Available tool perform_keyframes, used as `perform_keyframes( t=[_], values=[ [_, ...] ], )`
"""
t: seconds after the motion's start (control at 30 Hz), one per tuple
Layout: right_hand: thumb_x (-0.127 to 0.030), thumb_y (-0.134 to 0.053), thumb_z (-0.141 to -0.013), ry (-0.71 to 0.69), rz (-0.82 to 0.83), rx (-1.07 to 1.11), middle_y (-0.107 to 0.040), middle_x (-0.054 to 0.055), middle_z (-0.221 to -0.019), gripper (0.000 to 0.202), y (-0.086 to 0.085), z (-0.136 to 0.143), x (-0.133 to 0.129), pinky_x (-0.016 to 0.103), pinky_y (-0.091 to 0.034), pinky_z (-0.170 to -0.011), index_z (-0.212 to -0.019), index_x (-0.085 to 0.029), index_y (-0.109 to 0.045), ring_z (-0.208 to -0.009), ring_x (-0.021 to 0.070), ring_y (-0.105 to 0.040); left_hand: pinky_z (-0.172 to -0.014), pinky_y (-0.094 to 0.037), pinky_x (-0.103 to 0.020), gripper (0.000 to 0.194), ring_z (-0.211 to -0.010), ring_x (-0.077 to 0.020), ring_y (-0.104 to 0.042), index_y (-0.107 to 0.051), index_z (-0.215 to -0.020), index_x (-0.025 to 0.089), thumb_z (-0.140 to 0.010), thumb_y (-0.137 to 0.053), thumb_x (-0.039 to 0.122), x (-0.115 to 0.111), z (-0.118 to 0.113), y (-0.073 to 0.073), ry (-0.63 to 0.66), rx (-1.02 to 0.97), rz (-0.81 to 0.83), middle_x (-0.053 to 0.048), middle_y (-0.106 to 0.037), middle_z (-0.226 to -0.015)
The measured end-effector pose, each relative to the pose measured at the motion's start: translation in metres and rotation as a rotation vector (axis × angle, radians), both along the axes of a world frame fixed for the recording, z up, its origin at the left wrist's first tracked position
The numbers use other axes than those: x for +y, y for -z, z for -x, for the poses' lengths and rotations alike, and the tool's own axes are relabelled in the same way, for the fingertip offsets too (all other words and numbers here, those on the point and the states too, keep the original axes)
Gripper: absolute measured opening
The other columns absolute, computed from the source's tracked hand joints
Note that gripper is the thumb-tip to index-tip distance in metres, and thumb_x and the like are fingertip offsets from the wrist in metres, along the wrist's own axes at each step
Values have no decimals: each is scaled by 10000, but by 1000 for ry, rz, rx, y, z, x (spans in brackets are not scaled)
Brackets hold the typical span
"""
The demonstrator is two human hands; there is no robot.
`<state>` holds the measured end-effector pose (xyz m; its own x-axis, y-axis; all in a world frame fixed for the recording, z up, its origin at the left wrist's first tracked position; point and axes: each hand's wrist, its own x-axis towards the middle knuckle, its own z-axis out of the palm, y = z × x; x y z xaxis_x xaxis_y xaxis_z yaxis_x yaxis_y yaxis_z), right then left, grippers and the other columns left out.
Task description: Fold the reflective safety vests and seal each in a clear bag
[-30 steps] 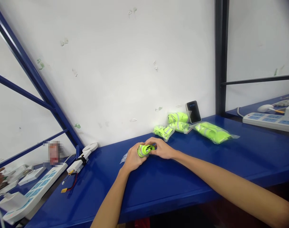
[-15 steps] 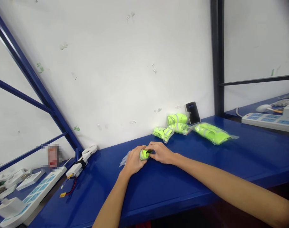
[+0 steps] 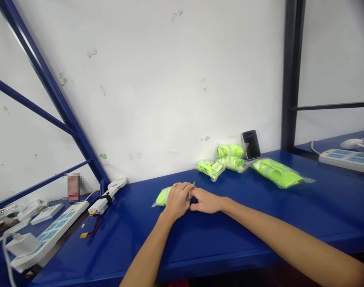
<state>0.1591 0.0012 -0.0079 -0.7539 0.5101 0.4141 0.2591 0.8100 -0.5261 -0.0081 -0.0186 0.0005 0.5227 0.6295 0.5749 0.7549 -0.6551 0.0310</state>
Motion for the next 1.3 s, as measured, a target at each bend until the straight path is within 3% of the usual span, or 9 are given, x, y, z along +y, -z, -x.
perform_keyframes(
  t=[0.13, 0.3, 0.43, 0.57, 0.67, 0.9, 1.07, 1.17, 1.3],
  values=[
    [-102, -558, -715, 36, -82, 104, -661, 66, -1032, 262, 0, -8, 13, 374, -466, -861, -951, -183, -639, -935, 230, -602, -966, -420, -402, 472, -1091, -228, -562, -545, -1205, 250, -765, -538, 82, 0, 1, -4, -4, -35, -17, -61, -614, -1183],
    [-129, -567, -760, 309, -192, 348, -647, 71, -1077, 335, -7, -21, 20, 422, -416, -971, -1076, -212, -640, -1051, 240, -573, -982, -406, -459, 537, -1121, -276, -524, -495, -1286, 263, -777, -662, 293, 0, 15, -10, -190, -145, -135, -88, -565, -1200],
    [-246, -660, -766, 266, -171, 296, -466, 85, -1386, 566, -12, -23, 18, 446, -338, -1058, -1311, -264, -508, -1269, 266, -433, -845, -492, -340, 223, -916, -194, -596, -585, -1083, 231, -868, -558, 283, -2, 18, -13, -113, -269, -99, -52, -617, -966],
    [-335, -531, -897, 216, -33, 348, -675, 55, -1001, 209, -17, -17, 16, 340, -461, -835, -1012, -213, -656, -913, 198, -611, -732, -537, -283, 198, -834, -169, -600, -575, -946, 210, -811, -629, 345, -4, 16, -17, -59, -484, -135, -40, -588, -894],
    [-373, -505, -911, 247, 62, 421, -672, 24, -781, 241, -17, -13, 18, 289, -445, -673, -870, -189, -654, -709, 166, -590, -743, -549, -290, 247, -879, -179, -602, -551, -975, 202, -794, -631, 350, -5, 14, -17, -27, -568, -98, -49, -587, -926],
    [-400, -495, -905, 203, 216, 463, -655, 18, -739, 270, -6, -14, 26, 288, -435, -688, -872, -181, -650, -701, 171, -583, -865, -488, -338, 187, -971, -212, -597, -581, -971, 199, -843, -549, 332, -10, 11, -14, 5, -493, -122, -78, -612, -1011],
    [-384, -501, -887, 292, 147, 564, -616, 29, -850, 240, -16, -14, 23, 295, -430, -758, -831, -194, -638, -805, 179, -556, -698, -461, -274, 235, -690, -150, -586, -588, -833, 193, -924, -429, 341, -13, 8, -29, -103, -616, -89, -20, -629, -751],
    [-352, -529, -840, 197, 313, 616, -605, 22, -796, 207, -22, -12, 20, 285, -451, -731, -735, -187, -598, -783, 177, -567, -652, -447, -250, 282, -665, -140, -578, -565, -816, 188, -926, -403, 391, -9, 10, -51, -131, -649, 71, -3, -628, -722],
    [-327, -520, -809, 30, 708, 555, -591, -5, -674, 158, -13, -9, 21, 253, -456, -557, -793, -180, -575, -567, 137, -553, -598, -421, -246, 299, -626, -142, -562, -563, -723, 183, -891, -433, 393, 11, 16, -62, -42, -367, 443, -2, -648, -686]
  ],
)
